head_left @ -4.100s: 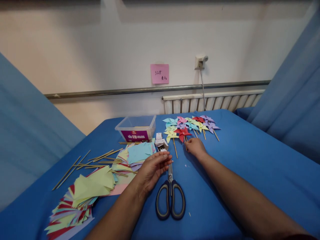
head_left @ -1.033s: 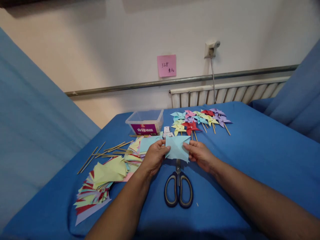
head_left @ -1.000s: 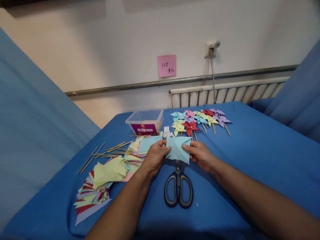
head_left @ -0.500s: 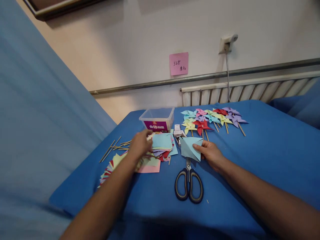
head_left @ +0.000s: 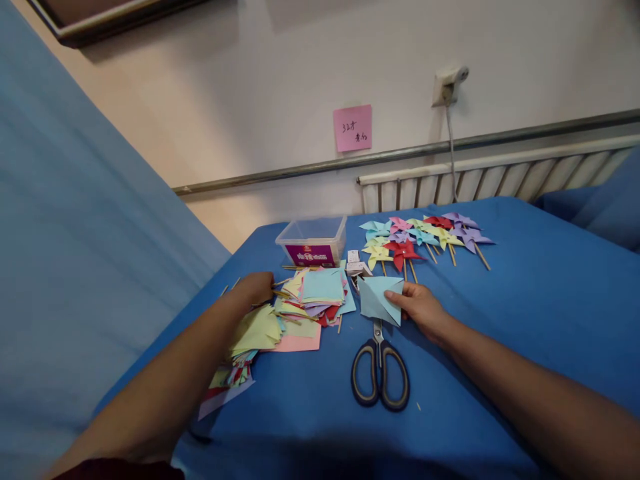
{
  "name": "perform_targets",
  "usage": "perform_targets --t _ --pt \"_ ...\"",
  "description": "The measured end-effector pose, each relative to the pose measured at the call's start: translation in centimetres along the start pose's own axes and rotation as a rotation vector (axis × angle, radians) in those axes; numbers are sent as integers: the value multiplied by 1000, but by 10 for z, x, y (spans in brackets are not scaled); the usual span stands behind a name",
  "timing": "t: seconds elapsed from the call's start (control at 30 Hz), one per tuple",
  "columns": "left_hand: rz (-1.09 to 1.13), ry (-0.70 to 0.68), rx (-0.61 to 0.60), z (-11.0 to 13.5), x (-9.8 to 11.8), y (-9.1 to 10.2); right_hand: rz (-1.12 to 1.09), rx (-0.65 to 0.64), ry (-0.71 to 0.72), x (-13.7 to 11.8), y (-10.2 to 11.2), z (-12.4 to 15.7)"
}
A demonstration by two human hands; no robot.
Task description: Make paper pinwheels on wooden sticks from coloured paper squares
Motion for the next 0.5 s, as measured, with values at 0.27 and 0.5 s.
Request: perform_targets --t 0.27,0.5 --pt "-222 -198 102 20 27 3 -16 51 0 -17 6 3" --pt "-283 -257 61 33 25 14 -61 42 21 -20 5 1"
Point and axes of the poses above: each hand's wrist, its own z-axis away from the middle knuckle, its own y-axis out of the back of the hand, x = y × z, the point moved 10 cm from there along -z, towards the middle knuckle, and after that the axes turned 3 degrees about x, right-handed, at the moved point
